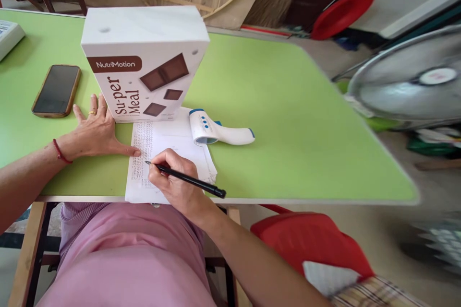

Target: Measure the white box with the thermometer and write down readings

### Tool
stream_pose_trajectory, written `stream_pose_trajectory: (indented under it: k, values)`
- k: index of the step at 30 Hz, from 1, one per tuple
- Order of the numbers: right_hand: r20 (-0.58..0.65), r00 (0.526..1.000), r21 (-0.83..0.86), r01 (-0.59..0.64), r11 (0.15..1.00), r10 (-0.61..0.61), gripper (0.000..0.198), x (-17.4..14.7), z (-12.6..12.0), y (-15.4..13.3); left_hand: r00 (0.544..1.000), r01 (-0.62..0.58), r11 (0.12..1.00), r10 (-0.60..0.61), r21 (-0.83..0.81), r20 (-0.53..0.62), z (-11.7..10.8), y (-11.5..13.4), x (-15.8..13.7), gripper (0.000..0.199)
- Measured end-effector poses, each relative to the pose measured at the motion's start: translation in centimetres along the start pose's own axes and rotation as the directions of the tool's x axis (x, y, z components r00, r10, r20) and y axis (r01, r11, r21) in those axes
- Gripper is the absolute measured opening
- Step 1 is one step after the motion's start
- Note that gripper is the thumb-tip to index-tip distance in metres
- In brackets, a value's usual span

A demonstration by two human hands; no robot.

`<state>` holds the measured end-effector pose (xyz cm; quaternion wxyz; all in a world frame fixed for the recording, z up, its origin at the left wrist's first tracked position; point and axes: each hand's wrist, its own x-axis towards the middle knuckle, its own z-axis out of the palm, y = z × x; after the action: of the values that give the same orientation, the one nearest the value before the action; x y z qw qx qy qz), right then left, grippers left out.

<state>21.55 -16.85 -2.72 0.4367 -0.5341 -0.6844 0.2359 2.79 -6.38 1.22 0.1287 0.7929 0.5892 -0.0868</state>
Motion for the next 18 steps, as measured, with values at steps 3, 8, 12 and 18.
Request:
stream_pose_trajectory:
  k: [3, 8, 12, 18]
  values:
    - [-0.014, 1.0, -0.014, 0.018, 1.0, -0.018, 0.01, -0.04, 0.03, 0.12, 1.0, -0.002, 1.0, 0.002, 0.004, 0.005, -0.02, 0.04, -0.02, 0.159]
    - [-0.021, 1.0, -0.006, 0.015, 1.0, -0.015, 0.01, -0.01, 0.0, 0.13, 1.0, -0.003, 1.0, 0.003, 0.002, 0.013, -0.11, 0.07, -0.05, 0.159]
    - [-0.04, 0.999, 0.007, -0.02, 1.0, 0.02, 0.01, 0.05, -0.08, -0.03, 1.0, -0.001, 1.0, 0.001, 0.001, 0.016, -0.13, 0.02, -0.01, 0.159]
    - [-0.038, 0.999, 0.014, -0.019, 1.0, 0.02, 0.01, 0.07, -0.01, -0.06, 1.0, -0.001, 1.0, 0.001, -0.003, 0.019, -0.15, 0.04, 0.02, 0.159]
